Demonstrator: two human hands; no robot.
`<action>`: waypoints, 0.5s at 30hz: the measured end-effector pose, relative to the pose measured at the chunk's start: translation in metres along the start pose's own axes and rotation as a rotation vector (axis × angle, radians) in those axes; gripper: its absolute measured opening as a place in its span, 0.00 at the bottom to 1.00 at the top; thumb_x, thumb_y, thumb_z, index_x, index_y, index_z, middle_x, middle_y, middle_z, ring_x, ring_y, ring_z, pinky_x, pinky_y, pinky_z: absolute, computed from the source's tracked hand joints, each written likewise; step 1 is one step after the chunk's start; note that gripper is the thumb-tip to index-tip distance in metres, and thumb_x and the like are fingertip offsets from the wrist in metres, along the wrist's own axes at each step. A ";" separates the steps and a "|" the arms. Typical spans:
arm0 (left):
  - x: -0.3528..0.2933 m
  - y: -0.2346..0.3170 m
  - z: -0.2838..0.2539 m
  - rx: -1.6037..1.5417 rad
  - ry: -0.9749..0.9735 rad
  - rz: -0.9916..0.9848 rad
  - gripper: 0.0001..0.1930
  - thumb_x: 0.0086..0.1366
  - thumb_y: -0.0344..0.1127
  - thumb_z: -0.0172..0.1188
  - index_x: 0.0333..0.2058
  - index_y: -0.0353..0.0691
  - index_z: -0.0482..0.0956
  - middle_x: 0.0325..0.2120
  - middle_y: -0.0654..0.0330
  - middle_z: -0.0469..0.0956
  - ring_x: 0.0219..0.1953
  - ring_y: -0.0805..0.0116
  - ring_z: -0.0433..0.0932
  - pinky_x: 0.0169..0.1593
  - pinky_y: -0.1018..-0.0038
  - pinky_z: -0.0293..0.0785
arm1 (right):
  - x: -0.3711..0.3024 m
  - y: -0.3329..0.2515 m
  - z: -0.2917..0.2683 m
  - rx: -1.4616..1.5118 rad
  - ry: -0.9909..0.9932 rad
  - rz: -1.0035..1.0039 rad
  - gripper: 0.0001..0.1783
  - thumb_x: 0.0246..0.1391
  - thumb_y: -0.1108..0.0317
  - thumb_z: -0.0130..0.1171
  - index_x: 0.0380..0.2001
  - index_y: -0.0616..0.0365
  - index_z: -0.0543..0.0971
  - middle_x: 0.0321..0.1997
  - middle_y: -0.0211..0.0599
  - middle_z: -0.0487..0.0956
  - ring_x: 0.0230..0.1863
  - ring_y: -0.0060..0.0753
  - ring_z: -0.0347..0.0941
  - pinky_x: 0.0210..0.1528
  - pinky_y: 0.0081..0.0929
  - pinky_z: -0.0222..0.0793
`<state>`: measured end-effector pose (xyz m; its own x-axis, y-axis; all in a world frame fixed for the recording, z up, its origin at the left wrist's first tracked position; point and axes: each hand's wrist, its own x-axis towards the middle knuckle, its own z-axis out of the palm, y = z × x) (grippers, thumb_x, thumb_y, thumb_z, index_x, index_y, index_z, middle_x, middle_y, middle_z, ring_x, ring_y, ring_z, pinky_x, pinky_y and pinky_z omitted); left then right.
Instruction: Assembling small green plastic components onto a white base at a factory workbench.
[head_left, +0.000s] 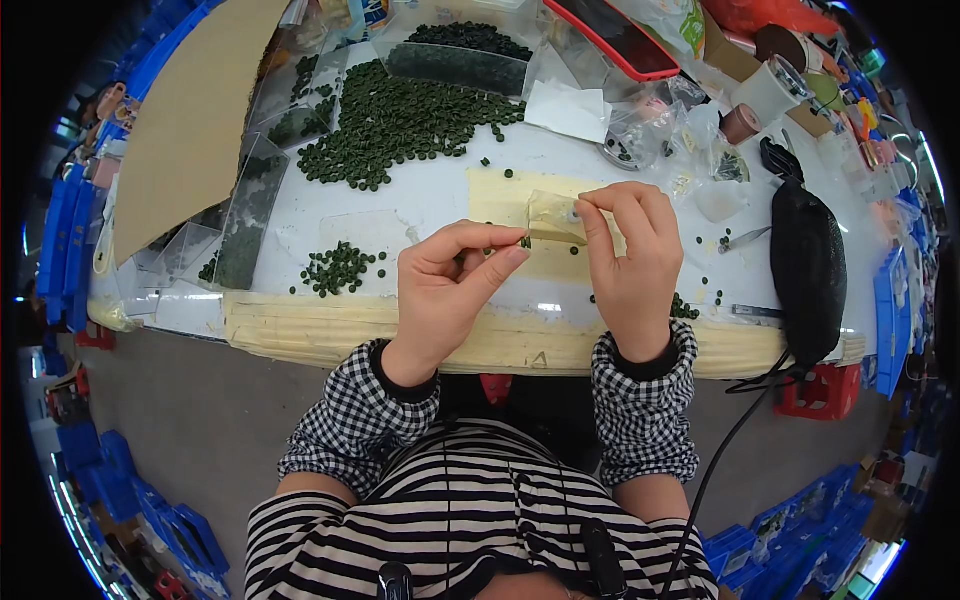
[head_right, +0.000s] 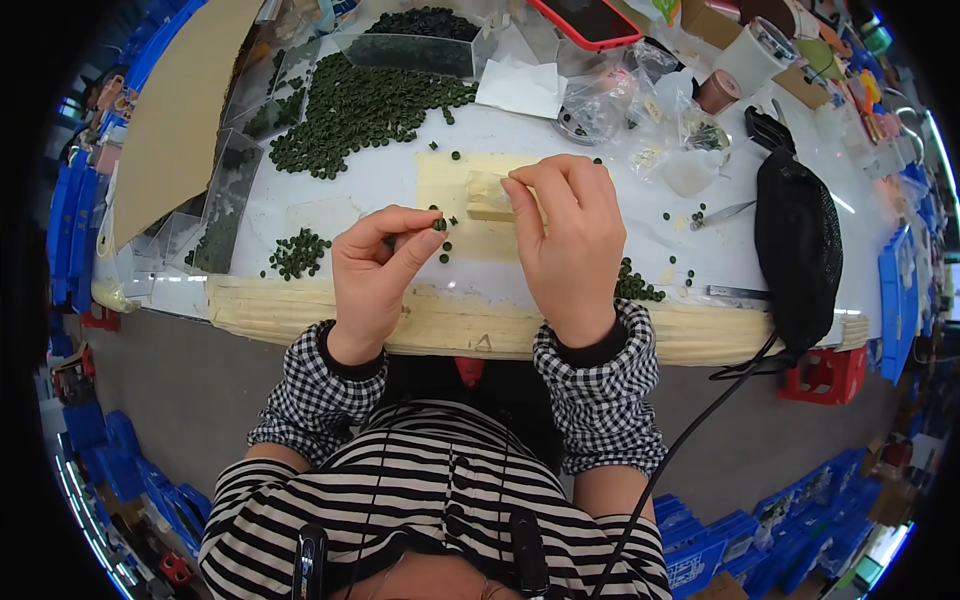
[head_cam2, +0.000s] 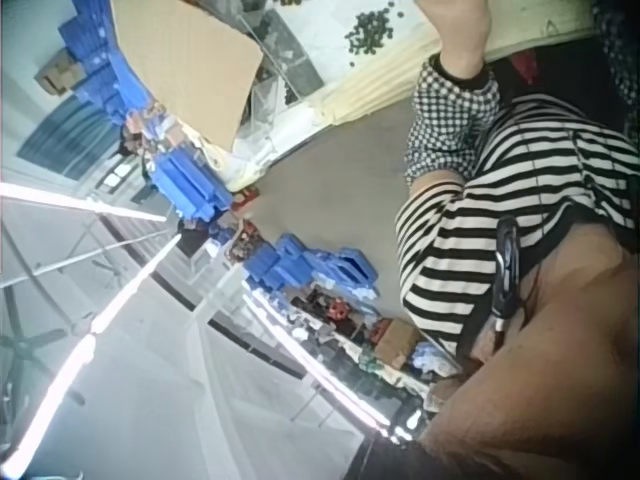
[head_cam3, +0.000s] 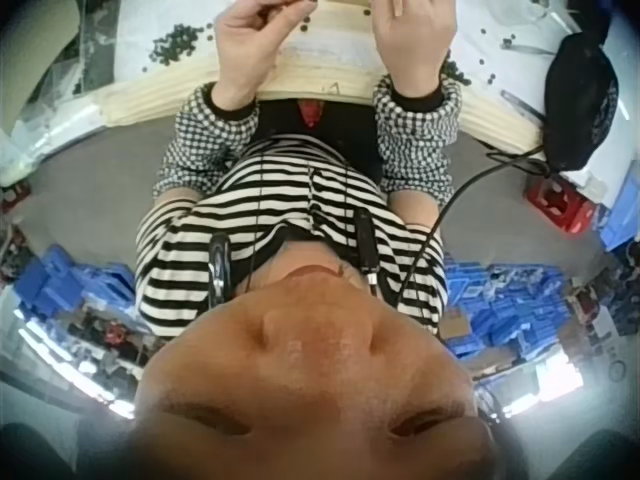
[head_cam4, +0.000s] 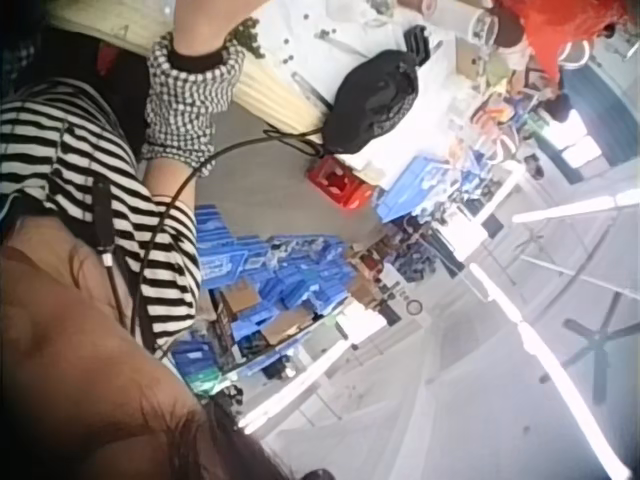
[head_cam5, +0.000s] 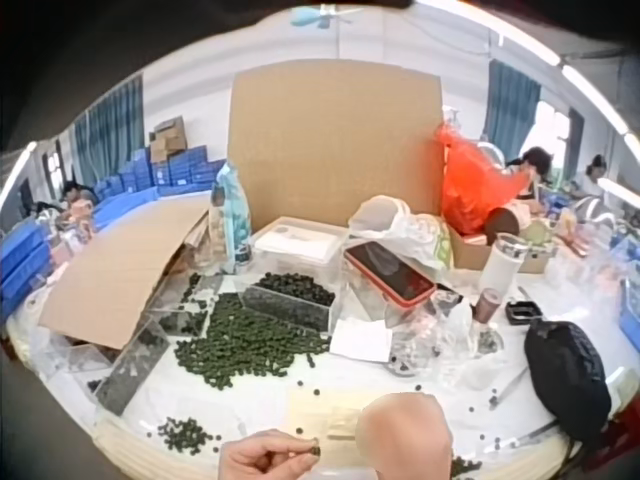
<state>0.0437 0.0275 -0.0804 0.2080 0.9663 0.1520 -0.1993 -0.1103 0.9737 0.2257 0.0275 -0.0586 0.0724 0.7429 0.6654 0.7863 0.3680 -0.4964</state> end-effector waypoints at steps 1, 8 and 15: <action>0.000 0.000 0.000 0.019 0.002 0.011 0.09 0.58 0.20 0.60 0.39 0.31 0.79 0.31 0.61 0.80 0.29 0.82 0.73 0.35 0.86 0.68 | -0.001 0.000 -0.001 -0.017 -0.012 -0.010 0.06 0.45 0.75 0.63 0.29 0.60 0.78 0.32 0.36 0.75 0.34 0.39 0.70 0.35 0.30 0.66; -0.001 0.002 0.002 0.083 0.000 0.113 0.09 0.57 0.19 0.61 0.38 0.32 0.81 0.30 0.61 0.79 0.25 0.84 0.68 0.29 0.87 0.63 | -0.009 -0.014 -0.012 0.098 0.007 0.014 0.11 0.45 0.76 0.63 0.36 0.60 0.80 0.32 0.37 0.75 0.34 0.37 0.70 0.35 0.28 0.66; 0.001 -0.004 0.004 0.041 0.011 0.179 0.11 0.55 0.21 0.64 0.38 0.37 0.83 0.28 0.67 0.78 0.19 0.88 0.57 0.21 0.88 0.50 | -0.031 -0.036 -0.013 0.432 -0.150 0.148 0.16 0.47 0.78 0.62 0.42 0.60 0.81 0.33 0.38 0.76 0.35 0.34 0.71 0.36 0.25 0.68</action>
<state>0.0482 0.0278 -0.0831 0.1622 0.9328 0.3219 -0.1926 -0.2900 0.9374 0.2030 -0.0163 -0.0537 0.0503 0.8656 0.4982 0.4445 0.4273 -0.7873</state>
